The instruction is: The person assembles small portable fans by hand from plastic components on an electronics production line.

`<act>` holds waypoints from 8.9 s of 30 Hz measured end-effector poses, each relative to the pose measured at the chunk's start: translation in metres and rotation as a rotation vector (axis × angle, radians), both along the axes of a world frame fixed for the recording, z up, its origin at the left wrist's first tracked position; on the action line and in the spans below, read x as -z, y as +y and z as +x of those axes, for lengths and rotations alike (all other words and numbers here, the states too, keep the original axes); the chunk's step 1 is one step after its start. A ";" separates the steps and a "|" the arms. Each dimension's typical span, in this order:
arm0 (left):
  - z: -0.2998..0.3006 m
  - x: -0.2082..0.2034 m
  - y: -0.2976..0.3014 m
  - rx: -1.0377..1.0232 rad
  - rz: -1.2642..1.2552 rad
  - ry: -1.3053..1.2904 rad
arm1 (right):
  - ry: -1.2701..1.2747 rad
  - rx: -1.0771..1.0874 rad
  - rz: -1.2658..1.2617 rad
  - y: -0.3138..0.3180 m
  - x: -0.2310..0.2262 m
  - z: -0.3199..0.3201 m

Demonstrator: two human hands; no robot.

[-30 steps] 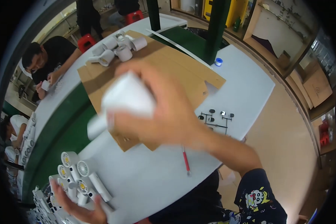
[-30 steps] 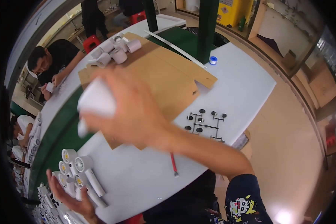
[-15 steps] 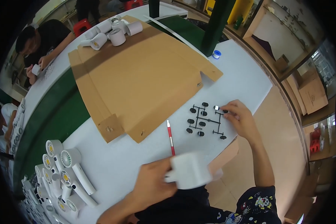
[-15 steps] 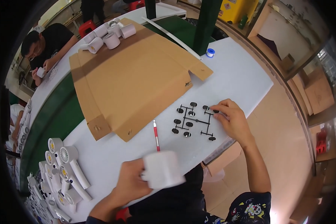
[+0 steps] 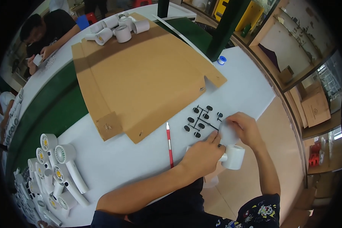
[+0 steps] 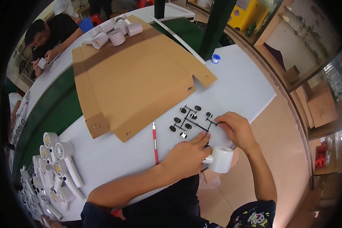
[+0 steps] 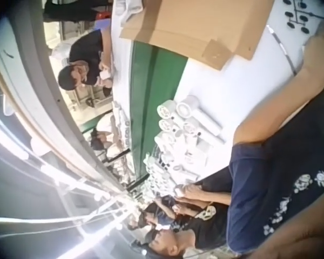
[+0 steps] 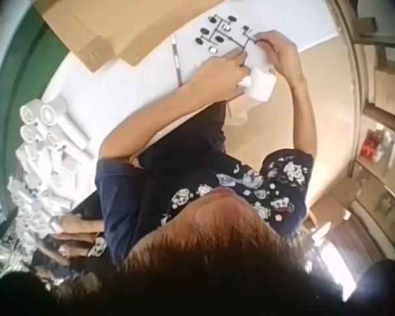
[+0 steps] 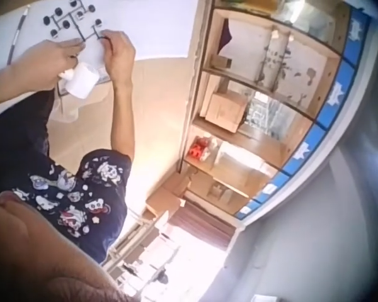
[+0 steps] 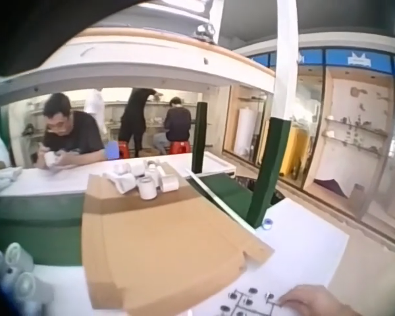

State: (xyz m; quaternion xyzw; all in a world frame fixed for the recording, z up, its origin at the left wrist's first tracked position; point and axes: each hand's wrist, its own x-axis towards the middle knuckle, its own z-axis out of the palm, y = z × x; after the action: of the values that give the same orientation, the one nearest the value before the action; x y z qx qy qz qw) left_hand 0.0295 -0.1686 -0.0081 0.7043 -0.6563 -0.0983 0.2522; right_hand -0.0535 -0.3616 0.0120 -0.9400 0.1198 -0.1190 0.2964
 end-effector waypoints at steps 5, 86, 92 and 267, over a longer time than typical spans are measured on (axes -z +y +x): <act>-0.002 0.000 -0.002 -0.027 0.003 -0.012 | -0.150 -0.157 -0.092 -0.011 0.008 -0.006; -0.016 0.004 0.191 -0.565 -0.440 1.607 | -0.381 -0.679 -0.108 0.214 0.001 0.065; -0.015 0.005 0.192 -0.565 -0.418 1.655 | 0.196 -0.147 0.986 0.228 -0.013 0.065; 0.372 -0.088 0.121 -0.676 -0.093 -0.495 | -0.113 -0.042 -0.256 0.019 0.007 0.005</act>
State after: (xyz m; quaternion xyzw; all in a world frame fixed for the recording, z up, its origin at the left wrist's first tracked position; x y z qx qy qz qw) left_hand 0.4014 -0.0475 0.0795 0.8702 -0.4327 0.1919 0.1365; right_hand -0.0483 -0.3429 0.0054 -0.9642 0.0670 -0.1798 0.1828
